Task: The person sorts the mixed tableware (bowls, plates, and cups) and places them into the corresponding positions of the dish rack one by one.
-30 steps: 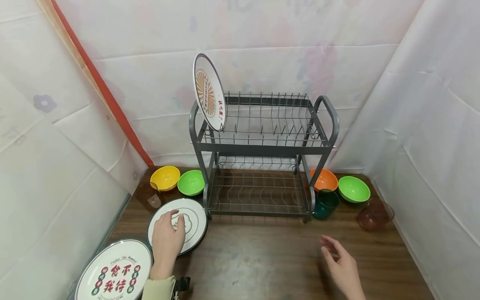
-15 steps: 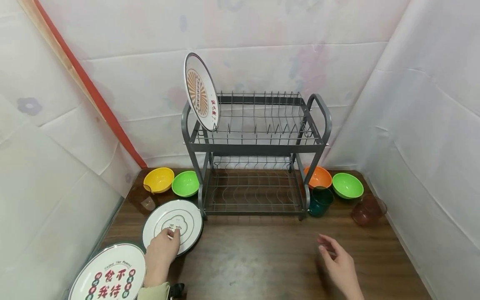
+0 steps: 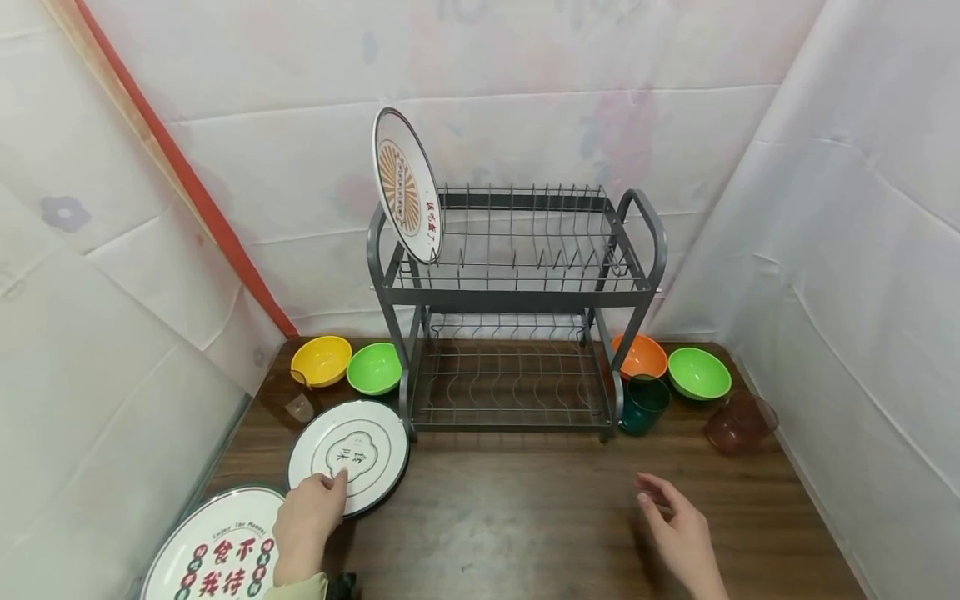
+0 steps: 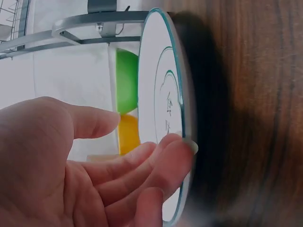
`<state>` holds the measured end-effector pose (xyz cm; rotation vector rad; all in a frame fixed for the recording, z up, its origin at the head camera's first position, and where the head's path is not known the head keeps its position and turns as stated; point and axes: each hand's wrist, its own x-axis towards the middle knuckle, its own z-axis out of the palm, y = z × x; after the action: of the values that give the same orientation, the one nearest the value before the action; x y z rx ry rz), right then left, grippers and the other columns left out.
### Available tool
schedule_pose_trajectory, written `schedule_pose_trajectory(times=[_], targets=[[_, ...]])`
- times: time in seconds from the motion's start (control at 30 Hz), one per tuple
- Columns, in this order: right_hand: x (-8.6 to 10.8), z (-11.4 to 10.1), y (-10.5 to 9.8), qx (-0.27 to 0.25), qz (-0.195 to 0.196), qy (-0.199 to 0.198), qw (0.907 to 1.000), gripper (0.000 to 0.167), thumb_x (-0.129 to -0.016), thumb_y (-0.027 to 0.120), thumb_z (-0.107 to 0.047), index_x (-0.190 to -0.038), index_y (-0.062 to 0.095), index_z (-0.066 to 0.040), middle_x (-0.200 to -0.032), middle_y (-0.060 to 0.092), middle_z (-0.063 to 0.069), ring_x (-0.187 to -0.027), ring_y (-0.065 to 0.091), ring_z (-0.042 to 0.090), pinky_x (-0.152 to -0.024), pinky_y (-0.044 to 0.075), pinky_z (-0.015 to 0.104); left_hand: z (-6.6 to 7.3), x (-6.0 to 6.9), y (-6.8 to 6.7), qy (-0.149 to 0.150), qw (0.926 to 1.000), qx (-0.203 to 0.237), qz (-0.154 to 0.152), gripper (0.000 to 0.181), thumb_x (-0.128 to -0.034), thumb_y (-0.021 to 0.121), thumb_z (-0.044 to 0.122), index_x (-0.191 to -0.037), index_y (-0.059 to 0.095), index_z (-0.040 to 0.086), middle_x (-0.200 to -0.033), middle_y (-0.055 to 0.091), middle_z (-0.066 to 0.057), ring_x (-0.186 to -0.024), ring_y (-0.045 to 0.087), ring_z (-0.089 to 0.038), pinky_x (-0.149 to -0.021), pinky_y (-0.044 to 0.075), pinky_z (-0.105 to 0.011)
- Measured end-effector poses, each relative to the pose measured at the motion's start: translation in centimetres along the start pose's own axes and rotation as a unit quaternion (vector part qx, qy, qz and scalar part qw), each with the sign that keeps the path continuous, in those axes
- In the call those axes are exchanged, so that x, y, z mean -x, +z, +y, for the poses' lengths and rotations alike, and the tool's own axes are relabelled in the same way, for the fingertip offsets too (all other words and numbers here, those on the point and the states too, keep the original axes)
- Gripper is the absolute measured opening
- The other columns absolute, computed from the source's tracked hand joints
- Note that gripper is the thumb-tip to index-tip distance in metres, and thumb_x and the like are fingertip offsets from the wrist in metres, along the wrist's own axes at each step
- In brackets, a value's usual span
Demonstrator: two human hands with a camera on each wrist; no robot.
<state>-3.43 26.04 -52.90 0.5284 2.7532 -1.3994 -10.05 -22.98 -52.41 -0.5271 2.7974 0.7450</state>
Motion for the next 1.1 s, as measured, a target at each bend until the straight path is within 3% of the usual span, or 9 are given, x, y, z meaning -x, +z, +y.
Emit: schedule_pose_trajectory(times=[0.1,0.2,0.3,0.37,0.53,0.77,0.93,1.1], targets=[[0.0,0.0,0.0,0.003,0.002,0.001,1.0000,0.034,-0.104,0.052,-0.013,-0.137,0.054,-0.007,-0.130,0.061,0.016,-0.119,0.056,0.032,-0.096,0.047,0.052,0.1,0.0,0.3,0.019,0.9996,-0.013,-0.015,0.048,-0.1006,0.046,0.043,-0.089,0.074,0.005,-0.066,0.065,-0.008,-0.066,0.059,-0.028,-0.056,0.046,-0.046],[0.0,0.1,0.1,0.005,0.002,-0.001,1.0000,0.034,-0.104,0.052,-0.014,-0.137,0.054,-0.007,-0.130,0.061,0.016,-0.119,0.057,0.032,-0.095,0.047,0.052,0.5,0.0,0.9,0.059,0.9970,-0.038,-0.033,0.043,-0.1000,0.051,0.039,-0.086,0.077,0.008,-0.076,0.067,-0.013,-0.067,0.058,-0.027,-0.059,0.047,-0.046],[0.1,0.2,0.1,0.008,0.002,-0.006,0.9999,0.034,-0.103,0.053,-0.014,-0.136,0.055,-0.007,-0.130,0.062,0.016,-0.118,0.058,0.032,-0.095,0.048,0.051,0.9,0.2,1.5,0.106,0.9915,-0.057,-0.049,0.036,-0.0980,0.058,0.035,-0.075,0.075,0.013,-0.070,0.063,-0.009,-0.062,0.054,-0.023,-0.059,0.045,-0.045],[0.1,0.3,0.1,0.009,0.002,-0.011,0.9999,0.033,-0.103,0.053,-0.015,-0.136,0.056,-0.006,-0.129,0.062,0.016,-0.117,0.058,0.032,-0.095,0.048,0.051,1.1,0.3,1.9,0.135,0.9878,-0.064,-0.045,0.029,-0.0953,0.064,0.032,-0.074,0.075,0.016,-0.070,0.063,-0.006,-0.062,0.054,-0.022,-0.059,0.046,-0.046],[0.1,0.4,0.2,0.009,0.003,-0.021,0.9997,0.032,-0.104,0.054,-0.015,-0.134,0.057,-0.006,-0.128,0.063,0.016,-0.116,0.059,0.031,-0.094,0.049,0.050,1.5,0.6,2.7,0.168,0.9839,-0.054,-0.027,0.014,-0.0879,0.075,0.029,-0.080,0.079,0.018,-0.077,0.068,0.000,-0.067,0.059,-0.019,-0.063,0.048,-0.047],[0.0,0.5,0.4,0.010,0.007,-0.029,0.9995,0.032,-0.104,0.054,-0.015,-0.133,0.058,-0.006,-0.127,0.064,0.016,-0.115,0.059,0.032,-0.093,0.049,0.051,2.4,0.7,4.3,0.205,0.9779,-0.041,-0.013,0.028,-0.0716,0.089,0.036,-0.087,0.075,0.018,-0.079,0.056,0.005,-0.072,0.054,-0.015,-0.067,0.049,-0.042],[0.1,0.4,0.5,0.007,-0.001,-0.023,0.9997,0.033,-0.103,0.054,-0.015,-0.135,0.057,-0.006,-0.128,0.063,0.016,-0.116,0.059,0.032,-0.093,0.049,0.051,3.3,1.1,4.7,0.242,0.9671,-0.076,0.021,0.018,-0.0714,0.089,0.018,-0.085,0.078,0.014,-0.080,0.057,0.006,-0.077,0.063,-0.020,-0.066,0.052,-0.046],[0.2,0.4,0.6,0.008,0.002,-0.034,0.9994,0.033,-0.102,0.056,-0.014,-0.133,0.058,-0.005,-0.127,0.064,0.015,-0.114,0.060,0.032,-0.091,0.051,0.048,3.8,1.5,4.8,0.246,0.9637,-0.098,0.032,0.012,-0.0707,0.086,0.011,-0.079,0.078,0.014,-0.073,0.055,0.008,-0.073,0.063,-0.021,-0.063,0.052,-0.045]])
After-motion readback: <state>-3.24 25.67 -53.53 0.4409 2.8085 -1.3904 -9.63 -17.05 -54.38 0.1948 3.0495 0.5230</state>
